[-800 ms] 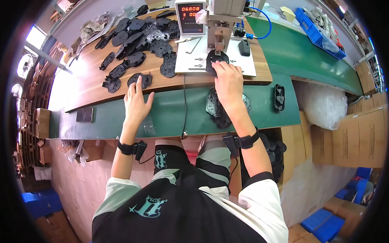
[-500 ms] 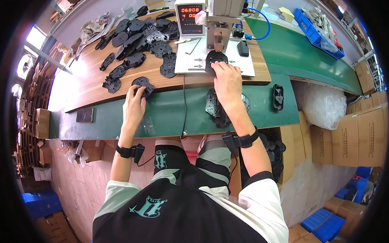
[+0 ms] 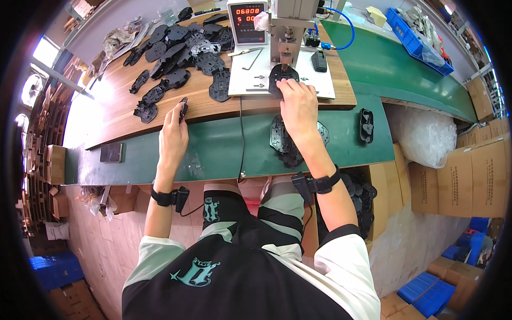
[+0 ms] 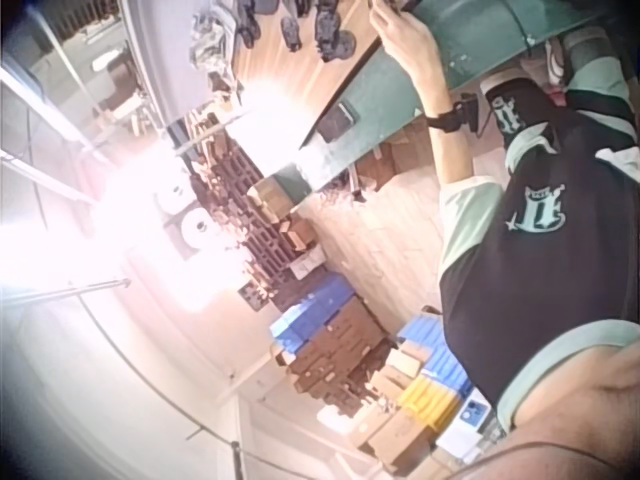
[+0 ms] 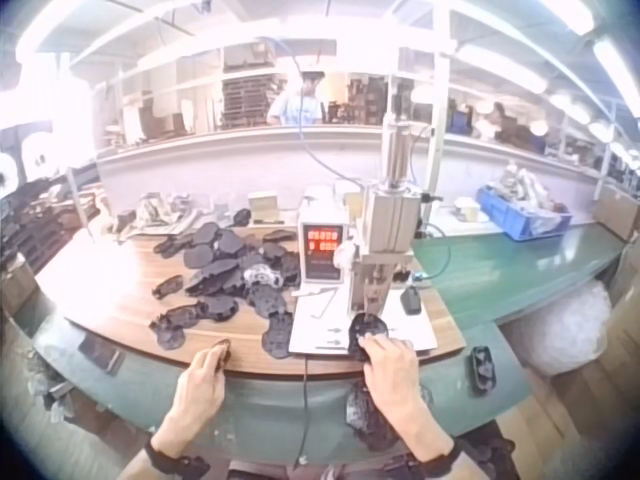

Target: Assembling plastic housings for electronic devices and using a pneumatic press machine to join parts.

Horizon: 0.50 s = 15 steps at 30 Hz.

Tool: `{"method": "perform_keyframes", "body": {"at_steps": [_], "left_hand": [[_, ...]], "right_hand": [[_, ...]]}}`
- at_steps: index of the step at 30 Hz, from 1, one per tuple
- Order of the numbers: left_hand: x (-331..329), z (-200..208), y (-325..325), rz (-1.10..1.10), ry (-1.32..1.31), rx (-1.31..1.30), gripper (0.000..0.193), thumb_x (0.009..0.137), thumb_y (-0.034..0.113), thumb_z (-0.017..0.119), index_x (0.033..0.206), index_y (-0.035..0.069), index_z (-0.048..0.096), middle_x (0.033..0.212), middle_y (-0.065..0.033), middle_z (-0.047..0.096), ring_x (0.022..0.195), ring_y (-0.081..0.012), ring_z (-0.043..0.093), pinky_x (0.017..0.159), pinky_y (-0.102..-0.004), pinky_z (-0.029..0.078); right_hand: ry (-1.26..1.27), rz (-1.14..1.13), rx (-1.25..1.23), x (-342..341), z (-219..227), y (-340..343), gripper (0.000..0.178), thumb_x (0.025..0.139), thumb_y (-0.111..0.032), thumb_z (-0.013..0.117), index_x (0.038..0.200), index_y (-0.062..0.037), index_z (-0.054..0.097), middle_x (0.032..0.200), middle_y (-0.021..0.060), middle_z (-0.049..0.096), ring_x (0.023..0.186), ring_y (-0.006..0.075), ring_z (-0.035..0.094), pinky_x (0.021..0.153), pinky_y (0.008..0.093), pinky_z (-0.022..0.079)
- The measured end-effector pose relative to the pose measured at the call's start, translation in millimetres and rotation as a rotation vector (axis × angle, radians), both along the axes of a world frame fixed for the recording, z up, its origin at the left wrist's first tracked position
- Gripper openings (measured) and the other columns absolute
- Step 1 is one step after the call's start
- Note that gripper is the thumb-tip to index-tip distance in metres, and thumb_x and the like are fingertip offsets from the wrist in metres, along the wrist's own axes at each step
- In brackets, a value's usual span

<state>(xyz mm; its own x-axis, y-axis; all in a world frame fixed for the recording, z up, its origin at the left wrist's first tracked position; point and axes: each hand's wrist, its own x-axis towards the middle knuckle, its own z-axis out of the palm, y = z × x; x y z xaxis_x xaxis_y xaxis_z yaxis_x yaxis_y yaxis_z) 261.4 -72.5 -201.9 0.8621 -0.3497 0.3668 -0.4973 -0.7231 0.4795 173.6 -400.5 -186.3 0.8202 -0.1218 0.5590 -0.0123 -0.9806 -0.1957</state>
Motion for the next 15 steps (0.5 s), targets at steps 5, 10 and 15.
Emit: {"method": "perform_keyframes", "body": {"at_steps": [5, 10, 15], "left_hand": [[3.9, 3.4, -15.3, -0.122, -0.165, 0.001, 0.054, 0.095, -0.006, 0.058, 0.148, 0.004, 0.053, 0.142, -0.0228, 0.063, 0.13, -0.0433, 0.062, 0.106, -0.0487, 0.054], [-10.1, 41.9, -69.0, -0.367, -0.228, -0.098, 0.063, 0.092, -0.01, 0.058, 0.153, 0.008, 0.053, 0.145, -0.0216, 0.063, 0.138, -0.0407, 0.059, 0.113, -0.0466, 0.051], [-11.3, 54.8, -117.4, -0.544, -0.375, 0.085, 0.059, 0.097, 0.005, 0.06, 0.154, 0.014, 0.054, 0.149, -0.0194, 0.062, 0.141, -0.0369, 0.057, 0.118, -0.0539, 0.045]], "right_hand": [[-0.008, 0.013, 0.045, 0.9, -0.2, 1.2, 0.047, 0.075, 0.003, 0.079, 0.121, -0.0075, 0.074, 0.116, 0.0065, 0.074, 0.107, 0.029, 0.068, 0.097, 0.0436, 0.051], [-0.048, 0.032, 0.165, -1.3, 6.2, 2.2, 0.046, 0.076, 0.007, 0.073, 0.121, -0.0053, 0.073, 0.118, 0.0116, 0.073, 0.111, 0.0348, 0.066, 0.1, 0.0466, 0.053], [-0.117, 0.116, 0.225, -46.1, -6.1, 55.9, 0.046, 0.079, 0.003, 0.071, 0.125, -0.0024, 0.066, 0.123, 0.0161, 0.067, 0.121, 0.0386, 0.061, 0.105, 0.0479, 0.054]]}}
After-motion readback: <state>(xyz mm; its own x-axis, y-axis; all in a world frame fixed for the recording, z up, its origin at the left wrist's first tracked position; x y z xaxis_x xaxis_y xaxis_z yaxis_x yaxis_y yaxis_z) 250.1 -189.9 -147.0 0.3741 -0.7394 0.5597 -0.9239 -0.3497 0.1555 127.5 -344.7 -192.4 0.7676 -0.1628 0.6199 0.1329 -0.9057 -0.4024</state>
